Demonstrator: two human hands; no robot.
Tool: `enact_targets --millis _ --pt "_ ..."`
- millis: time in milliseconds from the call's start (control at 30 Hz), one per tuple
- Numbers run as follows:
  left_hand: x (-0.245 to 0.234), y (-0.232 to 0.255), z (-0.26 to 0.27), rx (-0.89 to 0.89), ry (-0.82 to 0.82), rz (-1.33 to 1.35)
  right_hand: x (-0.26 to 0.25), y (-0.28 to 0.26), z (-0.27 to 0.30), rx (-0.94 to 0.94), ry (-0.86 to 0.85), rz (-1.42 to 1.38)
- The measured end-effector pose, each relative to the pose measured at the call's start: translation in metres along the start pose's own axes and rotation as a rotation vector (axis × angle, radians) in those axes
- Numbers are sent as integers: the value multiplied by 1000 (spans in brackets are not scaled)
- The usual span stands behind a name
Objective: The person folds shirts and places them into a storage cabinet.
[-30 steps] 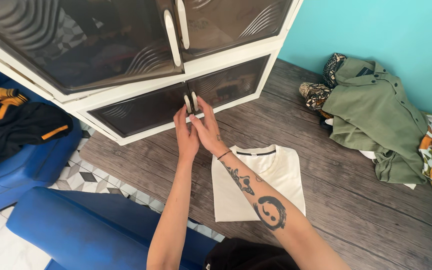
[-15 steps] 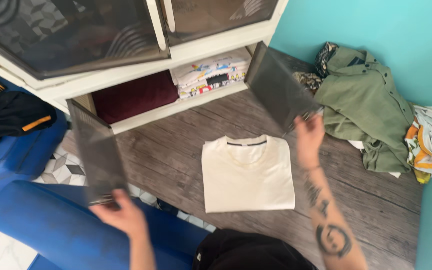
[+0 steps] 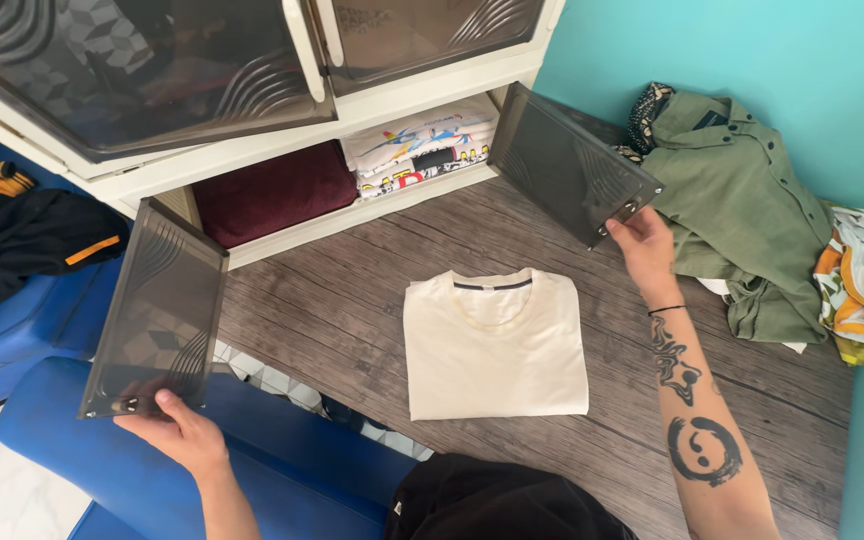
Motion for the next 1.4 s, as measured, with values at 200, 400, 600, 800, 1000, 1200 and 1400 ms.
enact_targets --millis 200,400,600,800,1000,1200,1400 --pt "12 -2 11 -28 0 17 6 3 10 -15 18 29" --pt "17 -11 22 -121 5 31 8 9 19 -1 25 14" --pt "23 -12 40 -217 3 -5 8 28 35 15 35 64" --pt "34 -38 72 -284 -17 -29 6 38 83 57 40 261" --pt "96 -17 138 -473 -224 -190 -1 26 161 166 117 705" --pt "199 99 147 -132 -673 -442 35 -1 222 190 97 936" --pt "241 100 163 -211 -880 -506 36 21 223 244 107 892"
Point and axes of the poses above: each hand's wrist, its own z-axis away from the middle knuckle, its own x-axis out of the palm, y = z × x, the point moved 8 cm from there along -z, towards the middle knuckle, and after that the axes turned 2 degrees about z, right-handed, at the moved point
